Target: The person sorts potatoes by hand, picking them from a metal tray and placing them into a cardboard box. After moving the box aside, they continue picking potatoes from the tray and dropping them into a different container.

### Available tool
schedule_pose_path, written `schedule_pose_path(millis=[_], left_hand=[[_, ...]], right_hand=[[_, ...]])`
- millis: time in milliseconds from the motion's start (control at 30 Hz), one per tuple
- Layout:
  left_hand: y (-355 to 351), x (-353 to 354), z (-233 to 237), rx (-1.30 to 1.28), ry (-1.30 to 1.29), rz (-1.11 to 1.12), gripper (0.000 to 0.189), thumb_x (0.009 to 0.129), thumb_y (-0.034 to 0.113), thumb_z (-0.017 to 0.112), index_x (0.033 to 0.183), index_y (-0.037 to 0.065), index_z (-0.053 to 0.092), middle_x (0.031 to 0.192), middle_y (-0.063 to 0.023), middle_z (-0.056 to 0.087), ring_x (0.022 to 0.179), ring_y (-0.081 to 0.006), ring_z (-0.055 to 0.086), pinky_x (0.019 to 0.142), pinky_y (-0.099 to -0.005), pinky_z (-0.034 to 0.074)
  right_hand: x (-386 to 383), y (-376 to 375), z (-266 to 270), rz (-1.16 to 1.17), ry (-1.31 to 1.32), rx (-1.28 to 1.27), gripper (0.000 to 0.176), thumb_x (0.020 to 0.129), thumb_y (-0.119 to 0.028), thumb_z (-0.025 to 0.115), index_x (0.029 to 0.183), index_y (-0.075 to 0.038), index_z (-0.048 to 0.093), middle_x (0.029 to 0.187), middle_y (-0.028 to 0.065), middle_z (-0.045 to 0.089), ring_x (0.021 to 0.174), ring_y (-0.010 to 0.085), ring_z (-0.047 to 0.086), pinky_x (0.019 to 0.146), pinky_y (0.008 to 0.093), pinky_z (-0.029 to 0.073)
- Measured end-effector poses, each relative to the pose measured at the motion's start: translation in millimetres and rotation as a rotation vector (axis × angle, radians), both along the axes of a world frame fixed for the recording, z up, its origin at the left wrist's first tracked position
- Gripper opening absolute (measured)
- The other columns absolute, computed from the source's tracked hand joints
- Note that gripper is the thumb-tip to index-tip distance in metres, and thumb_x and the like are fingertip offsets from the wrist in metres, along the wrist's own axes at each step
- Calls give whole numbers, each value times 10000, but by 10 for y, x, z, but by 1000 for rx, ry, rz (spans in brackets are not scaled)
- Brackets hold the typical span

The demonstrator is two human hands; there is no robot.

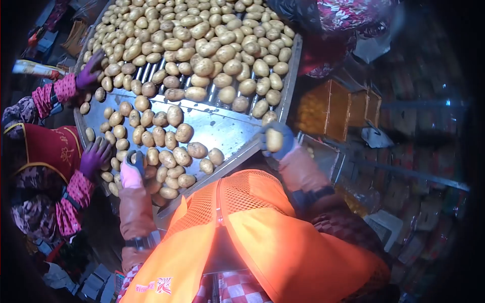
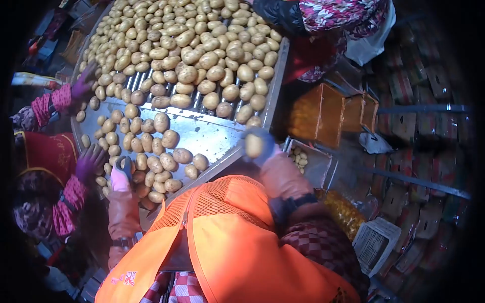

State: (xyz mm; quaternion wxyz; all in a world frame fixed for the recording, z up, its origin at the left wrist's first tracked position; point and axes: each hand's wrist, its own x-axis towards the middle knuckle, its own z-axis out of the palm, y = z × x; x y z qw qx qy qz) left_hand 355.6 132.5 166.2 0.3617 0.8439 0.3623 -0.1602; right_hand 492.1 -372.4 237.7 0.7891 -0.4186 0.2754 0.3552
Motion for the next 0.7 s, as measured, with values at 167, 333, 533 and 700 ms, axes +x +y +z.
schedule_pose_path(millis=[167,333,533,700], left_hand=[[-1114,153,829,-666,-314,176,444,970,257,662,1297,-14,531,1159,-128,595,960,-202,606,762,-318,541],[-1382,468,887,-724,-298,-170,440,941,223,634,1282,-35,530,1186,-112,612,1041,-203,609,881,-323,526],[-1643,674,1055,-968,-382,-123,590,827,143,711,1344,1,466,1251,-144,613,1107,-223,628,907,-324,526],[-1858,794,986,-1128,-599,-52,598,815,60,746,1344,23,471,1285,-148,603,1124,-222,631,866,-325,557]], right_hand=[[-348,-1501,-272,-58,24,-123,378,902,-403,632,1027,-47,616,870,118,635,700,297,640,537,427,531],[-384,-2287,-285,-119,13,-226,389,915,-419,630,1056,-58,595,904,132,650,773,303,656,636,445,555],[345,-2963,-299,-839,-312,269,351,948,-352,599,1166,-81,556,1000,120,640,944,281,650,839,436,557],[404,-1450,-350,-238,-385,244,465,1015,-293,496,1424,-78,437,1234,153,608,1087,284,634,926,445,550]])
